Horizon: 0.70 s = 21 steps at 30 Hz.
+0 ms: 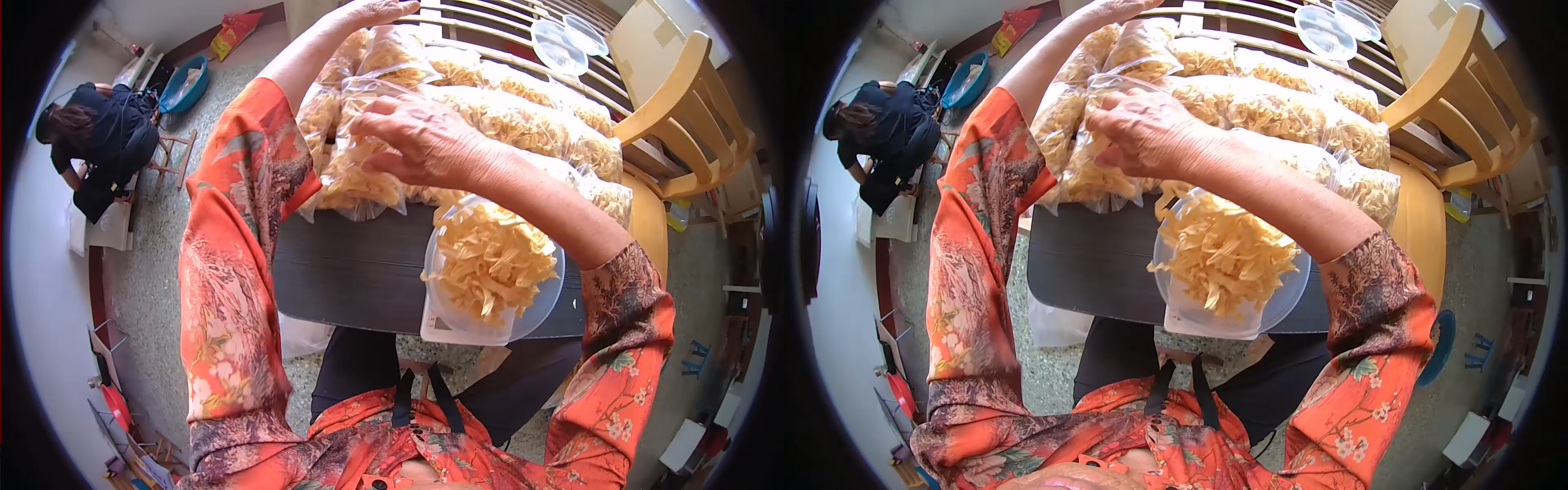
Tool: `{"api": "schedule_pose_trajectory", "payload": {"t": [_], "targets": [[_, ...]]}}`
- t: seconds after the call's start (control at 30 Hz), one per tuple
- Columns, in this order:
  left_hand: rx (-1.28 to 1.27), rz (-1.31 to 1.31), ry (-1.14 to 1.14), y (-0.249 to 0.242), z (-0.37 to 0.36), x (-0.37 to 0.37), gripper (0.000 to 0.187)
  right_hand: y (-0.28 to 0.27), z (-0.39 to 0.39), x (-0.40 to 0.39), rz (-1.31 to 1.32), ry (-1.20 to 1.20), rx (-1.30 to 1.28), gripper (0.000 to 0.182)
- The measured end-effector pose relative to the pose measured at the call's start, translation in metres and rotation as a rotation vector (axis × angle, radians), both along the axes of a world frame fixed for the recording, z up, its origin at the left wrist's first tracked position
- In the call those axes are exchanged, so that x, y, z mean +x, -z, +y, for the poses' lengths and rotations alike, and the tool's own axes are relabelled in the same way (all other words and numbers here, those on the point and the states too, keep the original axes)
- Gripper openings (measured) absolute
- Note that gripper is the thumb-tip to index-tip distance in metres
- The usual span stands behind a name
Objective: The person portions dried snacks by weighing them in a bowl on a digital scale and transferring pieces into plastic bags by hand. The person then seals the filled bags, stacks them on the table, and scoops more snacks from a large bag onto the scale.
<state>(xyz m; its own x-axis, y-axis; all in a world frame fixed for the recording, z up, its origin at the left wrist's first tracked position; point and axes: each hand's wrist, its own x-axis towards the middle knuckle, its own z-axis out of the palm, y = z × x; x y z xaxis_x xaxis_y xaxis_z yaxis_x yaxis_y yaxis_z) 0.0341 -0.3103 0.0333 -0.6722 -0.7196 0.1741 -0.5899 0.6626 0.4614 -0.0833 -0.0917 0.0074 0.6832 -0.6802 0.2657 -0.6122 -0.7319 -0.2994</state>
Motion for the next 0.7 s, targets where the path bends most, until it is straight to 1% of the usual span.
{"api": "schedule_pose_trajectory", "payload": {"t": [0.13,0.27,0.4,0.5,0.7], "targets": [[-0.021,-0.005,0.031,-0.007,-0.008,-0.018,0.045,0.005,-0.005,0.003,-0.009,-0.033,0.004,0.035],[-0.023,-0.017,0.077,-0.002,-0.024,-0.051,0.045,0.008,-0.004,-0.001,-0.062,-0.026,-0.007,0.034],[-0.023,-0.021,0.097,-0.011,-0.024,-0.046,0.044,-0.002,0.002,0.012,-0.090,-0.048,-0.023,0.032],[-0.023,-0.023,0.102,-0.012,-0.023,-0.044,0.044,-0.001,0.001,0.015,-0.060,-0.032,0.001,0.031],[-0.016,-0.025,0.130,-0.017,-0.020,-0.051,0.044,0.000,-0.001,0.013,-0.088,-0.036,-0.011,0.031]]}}
